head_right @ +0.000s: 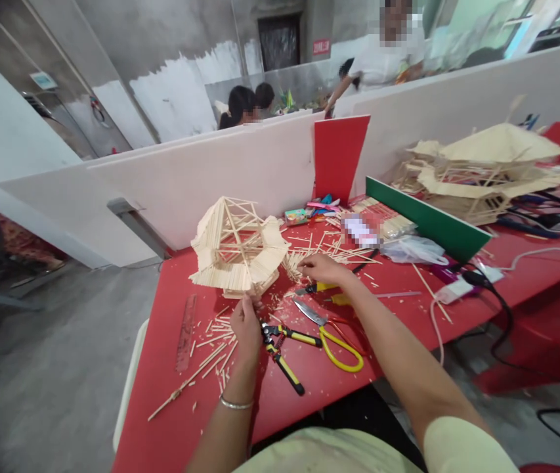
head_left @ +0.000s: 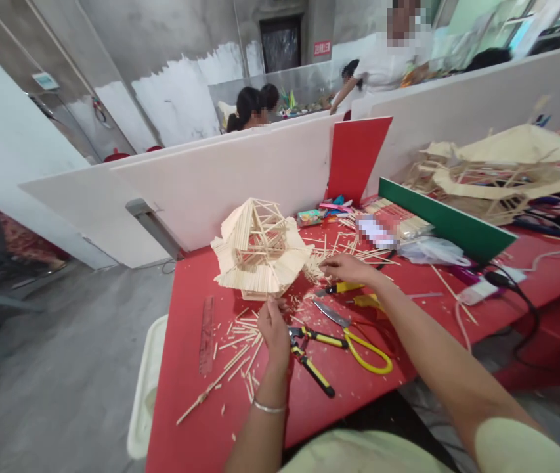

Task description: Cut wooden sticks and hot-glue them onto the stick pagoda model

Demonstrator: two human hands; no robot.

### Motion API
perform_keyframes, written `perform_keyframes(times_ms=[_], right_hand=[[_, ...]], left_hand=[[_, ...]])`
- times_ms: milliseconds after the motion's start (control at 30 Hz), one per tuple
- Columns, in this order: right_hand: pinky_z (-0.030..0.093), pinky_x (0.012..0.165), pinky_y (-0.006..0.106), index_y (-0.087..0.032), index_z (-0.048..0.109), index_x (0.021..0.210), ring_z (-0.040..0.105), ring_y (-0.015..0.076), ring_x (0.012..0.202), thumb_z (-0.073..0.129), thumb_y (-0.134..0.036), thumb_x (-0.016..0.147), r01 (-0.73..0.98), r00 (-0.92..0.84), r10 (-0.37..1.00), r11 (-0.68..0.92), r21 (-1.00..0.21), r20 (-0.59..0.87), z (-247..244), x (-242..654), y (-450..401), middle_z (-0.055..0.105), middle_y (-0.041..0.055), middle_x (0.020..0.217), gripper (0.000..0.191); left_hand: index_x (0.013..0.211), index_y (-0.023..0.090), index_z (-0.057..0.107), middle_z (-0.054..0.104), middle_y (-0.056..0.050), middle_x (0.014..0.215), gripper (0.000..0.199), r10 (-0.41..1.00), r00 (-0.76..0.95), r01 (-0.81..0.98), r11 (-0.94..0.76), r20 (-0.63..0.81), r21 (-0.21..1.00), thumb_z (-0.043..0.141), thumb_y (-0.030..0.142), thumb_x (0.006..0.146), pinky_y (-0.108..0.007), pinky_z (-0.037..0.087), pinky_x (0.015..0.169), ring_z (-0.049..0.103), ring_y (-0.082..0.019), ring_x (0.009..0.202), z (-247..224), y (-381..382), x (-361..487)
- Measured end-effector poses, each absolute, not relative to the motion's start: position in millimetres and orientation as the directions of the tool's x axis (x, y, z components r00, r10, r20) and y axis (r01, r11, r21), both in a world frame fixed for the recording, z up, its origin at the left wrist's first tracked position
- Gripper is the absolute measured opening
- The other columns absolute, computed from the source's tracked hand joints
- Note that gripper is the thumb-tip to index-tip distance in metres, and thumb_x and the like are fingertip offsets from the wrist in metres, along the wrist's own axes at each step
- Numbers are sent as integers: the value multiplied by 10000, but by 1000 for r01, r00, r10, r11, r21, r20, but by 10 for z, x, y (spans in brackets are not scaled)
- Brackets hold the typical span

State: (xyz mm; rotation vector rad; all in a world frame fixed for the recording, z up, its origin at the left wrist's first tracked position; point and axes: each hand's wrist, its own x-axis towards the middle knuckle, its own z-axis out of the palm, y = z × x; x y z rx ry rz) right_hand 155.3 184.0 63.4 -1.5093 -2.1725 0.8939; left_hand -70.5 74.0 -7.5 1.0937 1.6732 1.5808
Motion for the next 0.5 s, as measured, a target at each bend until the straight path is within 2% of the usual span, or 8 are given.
perform_keyframes(times_ms=[67,233,400,500], right_hand=[[474,772,287,-193,764,941,662,217,857,577,-367,814,697,-403,913,257,-669,-68,602,1525,1784,758,52,943,285],[450,713,254,-190,762,931,642,190,801,562,-364,821,663,-522,852,369,-652,-49,514,1507,1722,754,32,878,288],[443,741,251,-196,761,971,643,187,836,561,-372,833,604,-613,790,465,-648,-5,450,1618,1733,754,22,937,300],[449,767,255,-211,763,990,648,192,848,584,-382,831,592,-617,787,465,-658,0,408,1762,1759,757,22,959,295]], left_hand=[[786,165,692,661,-49,677,403,841,-520,193,-50,146,980,465,468,920,-300,484,639,613,-183,654,-47,757,-711],[591,188,593,570,-3,620,332,820,-450,344,-206,353,916,579,383,859,-275,452,657,541,-151,639,-114,741,-745],[668,187,690,633,-8,666,198,809,-455,306,-251,373,918,700,360,764,-283,467,664,575,-160,654,-134,641,-630],[669,181,686,623,4,645,216,802,-487,310,-212,346,927,725,379,747,-271,455,637,562,-152,631,-46,616,-537]])
